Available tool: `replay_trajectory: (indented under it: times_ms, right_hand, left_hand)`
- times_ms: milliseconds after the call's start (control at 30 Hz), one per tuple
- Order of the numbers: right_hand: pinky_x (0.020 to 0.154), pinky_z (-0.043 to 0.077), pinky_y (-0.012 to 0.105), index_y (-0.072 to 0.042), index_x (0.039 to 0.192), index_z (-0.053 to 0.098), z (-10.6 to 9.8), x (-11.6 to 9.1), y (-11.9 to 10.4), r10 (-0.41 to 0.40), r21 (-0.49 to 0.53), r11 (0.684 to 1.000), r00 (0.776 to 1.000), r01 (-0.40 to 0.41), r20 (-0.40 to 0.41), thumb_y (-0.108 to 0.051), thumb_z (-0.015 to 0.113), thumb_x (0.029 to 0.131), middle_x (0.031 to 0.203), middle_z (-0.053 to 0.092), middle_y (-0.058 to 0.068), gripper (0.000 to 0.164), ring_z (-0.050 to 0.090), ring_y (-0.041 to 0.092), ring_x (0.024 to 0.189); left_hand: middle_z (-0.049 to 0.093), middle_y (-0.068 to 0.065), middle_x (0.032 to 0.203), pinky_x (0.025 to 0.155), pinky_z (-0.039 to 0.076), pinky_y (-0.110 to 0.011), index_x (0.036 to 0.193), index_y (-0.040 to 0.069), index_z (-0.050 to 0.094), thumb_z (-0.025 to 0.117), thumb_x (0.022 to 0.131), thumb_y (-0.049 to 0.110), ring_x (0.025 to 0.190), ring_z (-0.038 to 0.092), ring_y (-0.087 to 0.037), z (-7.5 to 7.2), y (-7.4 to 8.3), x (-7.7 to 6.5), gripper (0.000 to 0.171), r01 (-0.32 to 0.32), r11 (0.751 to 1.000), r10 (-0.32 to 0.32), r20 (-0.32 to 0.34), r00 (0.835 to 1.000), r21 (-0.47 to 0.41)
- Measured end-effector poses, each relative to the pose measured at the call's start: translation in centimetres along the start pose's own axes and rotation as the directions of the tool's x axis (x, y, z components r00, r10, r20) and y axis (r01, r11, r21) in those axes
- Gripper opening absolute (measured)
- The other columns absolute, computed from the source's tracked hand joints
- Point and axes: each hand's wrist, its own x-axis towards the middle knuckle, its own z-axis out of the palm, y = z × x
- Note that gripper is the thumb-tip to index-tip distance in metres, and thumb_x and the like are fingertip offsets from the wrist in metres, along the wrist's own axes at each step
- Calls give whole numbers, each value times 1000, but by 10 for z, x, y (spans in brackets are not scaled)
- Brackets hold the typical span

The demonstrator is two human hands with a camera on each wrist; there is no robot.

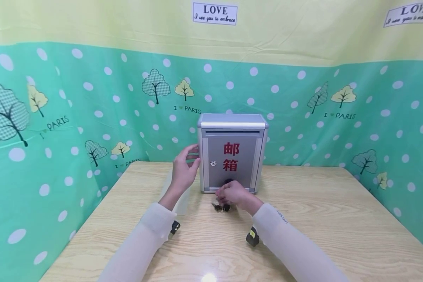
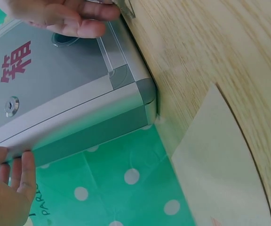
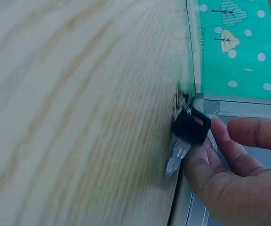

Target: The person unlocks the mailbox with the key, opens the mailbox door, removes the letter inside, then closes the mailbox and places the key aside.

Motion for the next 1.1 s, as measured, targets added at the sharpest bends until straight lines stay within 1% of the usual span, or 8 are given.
replay_trajectory:
  times_ms: [100,400,600,833,967,1100]
  right_hand:
    - [88,62,41,14,118,63,0,1,1,8,52,999,1000,-8,15,-1,55,100,110,68,27,25,70,34,96]
    - [86,63,42,16,116,63,-2,5,5,20,108,994,1000,-20,1,-3,57,100,110,67,30,25,70,34,93]
    - [84,63,39,14,117,62,-3,6,6,31,117,993,1000,-31,1,-8,61,100,110,68,28,28,70,30,91]
    - [87,63,42,13,120,62,-6,3,4,24,126,992,1000,-26,15,-9,58,102,112,67,29,29,71,32,92]
    - [87,63,42,15,120,60,-6,1,3,12,133,991,999,-16,30,-9,57,103,113,66,31,30,71,32,92]
    - [87,63,42,15,122,60,-8,-3,1,-2,129,992,1000,-2,29,-11,57,103,113,65,32,32,71,33,92]
  left_hand:
    - [67,-17,121,85,64,-41,136,4,60,66,94,-7,105,70,-32,0,0,0,44,-3,1000,3,0,1000,-6]
    - [67,-16,121,86,63,-39,137,5,59,66,94,-7,105,70,-31,0,-1,0,45,6,1000,-6,1,1000,-11]
    - [67,-16,121,87,63,-44,137,5,59,66,95,-7,105,70,-31,1,-2,0,45,14,1000,-14,3,1000,-12]
    - [67,-14,121,87,63,-40,137,7,60,67,95,-4,106,70,-30,-1,-2,0,44,20,1000,-20,3,1000,-2]
    - [68,-15,119,85,63,-39,135,5,61,68,96,-1,104,70,-30,-3,0,-1,41,16,1000,-16,-23,1000,-3]
    - [69,-15,113,83,64,-40,131,1,62,68,96,2,100,70,-30,-4,3,-2,36,0,1000,1,-70,998,6]
